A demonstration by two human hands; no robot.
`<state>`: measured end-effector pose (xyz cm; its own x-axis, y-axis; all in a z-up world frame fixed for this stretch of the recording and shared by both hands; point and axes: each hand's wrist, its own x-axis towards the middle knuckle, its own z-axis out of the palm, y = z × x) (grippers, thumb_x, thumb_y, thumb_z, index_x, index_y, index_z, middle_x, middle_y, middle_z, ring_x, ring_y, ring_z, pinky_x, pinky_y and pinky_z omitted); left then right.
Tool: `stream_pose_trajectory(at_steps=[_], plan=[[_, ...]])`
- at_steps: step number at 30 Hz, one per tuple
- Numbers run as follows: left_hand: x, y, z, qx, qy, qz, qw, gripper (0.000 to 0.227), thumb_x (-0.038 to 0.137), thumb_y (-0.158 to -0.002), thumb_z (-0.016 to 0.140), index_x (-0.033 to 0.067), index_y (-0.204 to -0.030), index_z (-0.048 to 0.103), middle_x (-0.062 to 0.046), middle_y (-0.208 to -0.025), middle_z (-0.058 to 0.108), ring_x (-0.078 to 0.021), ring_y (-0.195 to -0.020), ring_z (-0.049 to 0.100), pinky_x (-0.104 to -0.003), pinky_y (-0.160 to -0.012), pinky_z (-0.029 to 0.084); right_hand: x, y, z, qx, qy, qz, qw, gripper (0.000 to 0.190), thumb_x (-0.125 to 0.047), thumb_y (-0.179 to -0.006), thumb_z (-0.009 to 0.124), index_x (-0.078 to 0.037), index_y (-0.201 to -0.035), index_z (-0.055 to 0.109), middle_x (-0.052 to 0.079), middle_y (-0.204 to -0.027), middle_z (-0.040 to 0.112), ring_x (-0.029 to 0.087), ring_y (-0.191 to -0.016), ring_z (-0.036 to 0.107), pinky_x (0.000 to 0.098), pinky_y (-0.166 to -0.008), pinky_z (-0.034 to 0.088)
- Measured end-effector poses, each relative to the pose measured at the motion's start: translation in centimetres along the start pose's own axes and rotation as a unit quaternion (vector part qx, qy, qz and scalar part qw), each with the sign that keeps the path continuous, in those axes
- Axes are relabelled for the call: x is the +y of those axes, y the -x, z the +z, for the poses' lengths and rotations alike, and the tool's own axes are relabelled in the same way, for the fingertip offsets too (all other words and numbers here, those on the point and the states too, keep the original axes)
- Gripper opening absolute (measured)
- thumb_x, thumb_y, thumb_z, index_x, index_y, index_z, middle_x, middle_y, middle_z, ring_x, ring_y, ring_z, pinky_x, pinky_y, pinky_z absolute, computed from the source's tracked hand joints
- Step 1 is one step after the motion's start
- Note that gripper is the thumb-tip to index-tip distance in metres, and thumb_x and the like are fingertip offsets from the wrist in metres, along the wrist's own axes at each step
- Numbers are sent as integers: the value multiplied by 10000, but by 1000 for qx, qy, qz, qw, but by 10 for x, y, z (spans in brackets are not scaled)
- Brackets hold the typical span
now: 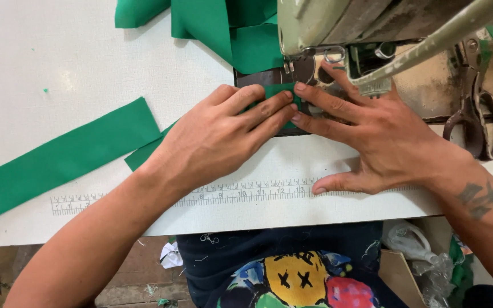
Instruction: Folding and sewing green fabric strips using an industrial sewing machine
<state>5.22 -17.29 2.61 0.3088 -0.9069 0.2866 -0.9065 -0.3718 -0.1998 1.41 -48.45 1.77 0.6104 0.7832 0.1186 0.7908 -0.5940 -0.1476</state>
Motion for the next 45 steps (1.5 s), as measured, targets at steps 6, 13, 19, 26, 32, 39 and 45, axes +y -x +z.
stream_pose_trajectory(at_steps=[6, 13, 19, 26, 32, 39, 45], plan=[[0, -4, 0, 7, 5, -18, 1000, 321, 167, -1132, 642, 77, -1437, 687, -70, -1528, 687, -236, -1268, 593, -347, -893, 538, 2, -8, -6, -31, -14, 29, 999, 1022, -869, -812, 702, -266, -1626, 569, 24, -1795, 391, 307, -1328, 580, 401, -510, 549], [-16, -5, 8, 41, 13, -22, 999, 269, 141, -1160, 617, 57, -1408, 680, -62, -1509, 686, -244, -1272, 571, -371, -934, 533, 8, -14, -3, -76, -44, 84, 993, 1111, -827, -806, 719, -315, -1723, 359, 26, -1855, 194, 212, -376, 567, 339, -327, 362], [-14, -5, 10, 31, 3, -32, 999, 281, 138, -1163, 605, 75, -1429, 670, -60, -1510, 676, -245, -1276, 575, -364, -920, 520, 7, -12, 0, -87, -24, 126, 988, 1099, -908, -740, 648, -418, -1685, 375, 290, -1789, 308, 181, -218, 401, 342, -298, 386], [-8, -7, 4, 19, -39, -46, 998, 283, 177, -1158, 634, 84, -1421, 685, -49, -1518, 668, -218, -1241, 571, -338, -911, 524, 8, -11, 2, -101, -39, 140, 984, 1097, -883, -741, 670, -445, -1688, 331, 273, -1811, 284, 229, -217, 443, 371, -286, 423], [-9, -4, 8, 31, -25, -46, 998, 266, 171, -1156, 660, 81, -1403, 700, -52, -1522, 690, -223, -1241, 578, -343, -910, 533, 7, -10, 4, -95, -39, 136, 985, 1099, -890, -745, 660, -451, -1691, 313, 264, -1825, 274, 234, -226, 444, 370, -304, 432], [-8, -3, 9, 29, -31, -42, 998, 300, 193, -1155, 666, 77, -1430, 697, -58, -1510, 696, -232, -1254, 577, -351, -928, 537, 5, -10, 4, -70, -30, 116, 990, 1099, -874, -778, 679, -396, -1703, 329, 278, -1831, 282, 400, -908, 610, 402, -342, 453], [-7, -4, 8, 25, -47, -32, 998, 319, 178, -1155, 658, 88, -1459, 696, -52, -1510, 701, -225, -1248, 584, -343, -918, 528, -22, 41, -37, 67, -108, 119, 985, 809, -403, -955, 672, -51, -1652, 459, 239, -1798, 284, 389, -1713, 381, 565, -1247, 393]])
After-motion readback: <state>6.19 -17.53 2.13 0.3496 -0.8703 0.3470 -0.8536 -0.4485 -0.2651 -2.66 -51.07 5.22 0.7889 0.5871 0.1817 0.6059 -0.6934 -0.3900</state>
